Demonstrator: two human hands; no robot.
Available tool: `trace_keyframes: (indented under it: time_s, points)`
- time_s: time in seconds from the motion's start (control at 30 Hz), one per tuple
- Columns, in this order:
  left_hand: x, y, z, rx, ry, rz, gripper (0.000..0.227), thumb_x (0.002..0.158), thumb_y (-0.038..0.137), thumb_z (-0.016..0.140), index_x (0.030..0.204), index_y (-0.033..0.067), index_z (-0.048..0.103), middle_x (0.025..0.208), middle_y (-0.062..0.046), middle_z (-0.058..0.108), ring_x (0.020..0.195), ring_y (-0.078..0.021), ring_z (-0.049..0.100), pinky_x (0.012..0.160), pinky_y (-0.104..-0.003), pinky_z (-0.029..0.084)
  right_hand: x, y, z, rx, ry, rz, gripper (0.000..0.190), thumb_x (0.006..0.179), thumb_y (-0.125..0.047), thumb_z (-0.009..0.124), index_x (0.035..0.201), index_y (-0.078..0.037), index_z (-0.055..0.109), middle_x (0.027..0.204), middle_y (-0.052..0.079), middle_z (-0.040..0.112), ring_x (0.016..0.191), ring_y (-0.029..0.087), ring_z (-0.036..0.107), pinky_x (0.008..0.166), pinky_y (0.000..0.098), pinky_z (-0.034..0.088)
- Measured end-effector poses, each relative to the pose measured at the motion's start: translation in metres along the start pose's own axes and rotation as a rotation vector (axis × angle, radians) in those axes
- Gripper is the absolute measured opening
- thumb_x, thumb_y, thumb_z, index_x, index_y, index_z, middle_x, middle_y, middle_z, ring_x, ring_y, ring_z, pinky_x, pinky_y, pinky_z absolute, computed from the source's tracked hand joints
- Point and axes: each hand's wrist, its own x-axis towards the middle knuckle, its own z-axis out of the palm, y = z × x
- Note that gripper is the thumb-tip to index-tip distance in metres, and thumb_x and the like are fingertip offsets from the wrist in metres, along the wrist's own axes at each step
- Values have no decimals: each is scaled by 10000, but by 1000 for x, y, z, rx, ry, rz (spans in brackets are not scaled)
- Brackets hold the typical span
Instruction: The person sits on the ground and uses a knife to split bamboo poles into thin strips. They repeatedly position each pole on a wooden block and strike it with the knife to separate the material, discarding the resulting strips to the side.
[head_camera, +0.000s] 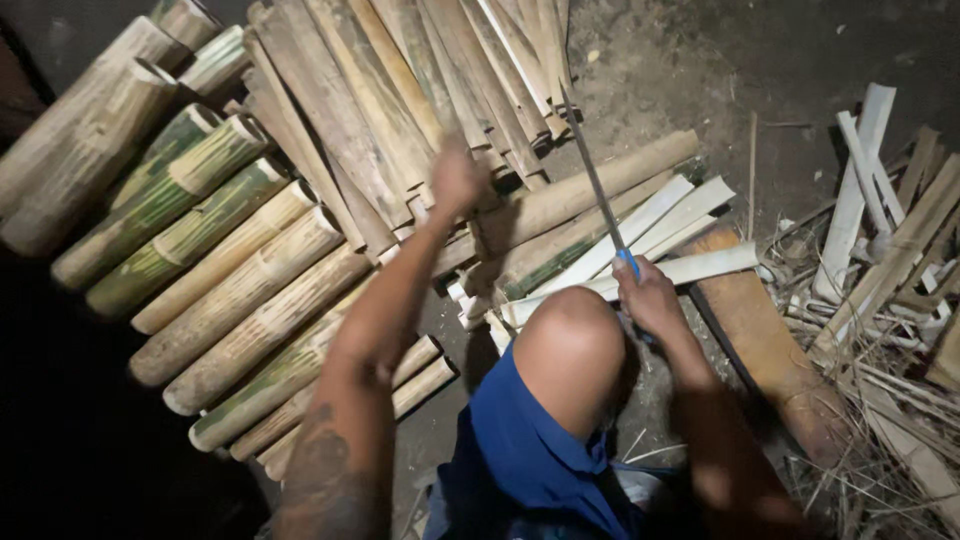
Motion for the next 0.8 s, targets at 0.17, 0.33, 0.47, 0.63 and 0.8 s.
trace_keyframes:
  time_s: [0.17,0.33,0.47,0.63,0.8]
  points:
    - [-50,59,92,-89,-307,161,386,975,331,627,1266,78,629,1227,-243,663,1133,-423,648,955,-497,528,0,5,-14,-109,72,-258,399,1049,-423,577,913,-52,627,629,58,590,559,178,573,559,370,482]
    - [-61,75,130,222,-227,208,508,797,242,643,1272,66,610,1135,-224,662,1075,-418,650,885,-621,488,-16,16,-27,49,18,72,366,1011,-436,556,962,-74,578,595,82,528,493,204,516,486,413,429]
    - [-62,67,141,232,-458,72,334,888,230,610,1202,115,620,1176,-219,647,1067,-408,658,841,-529,550,-36,27,-36,8,161,-63,379,1055,-428,556,958,-64,596,596,37,547,499,136,540,482,343,437]
    - [-40,91,94,85,-394,163,563,930,521,693,1231,59,576,1104,-248,700,1041,-436,685,861,-550,542,-67,23,-59,429,233,-121,300,1064,-329,590,999,-41,536,634,22,493,507,126,471,451,330,393]
    - [-9,195,25,-360,-322,391,663,917,373,698,1396,18,407,1189,-309,662,1108,-450,662,948,-532,514,-122,6,-95,379,423,-248,310,1093,-315,533,973,-34,584,664,54,578,550,116,560,521,291,463]
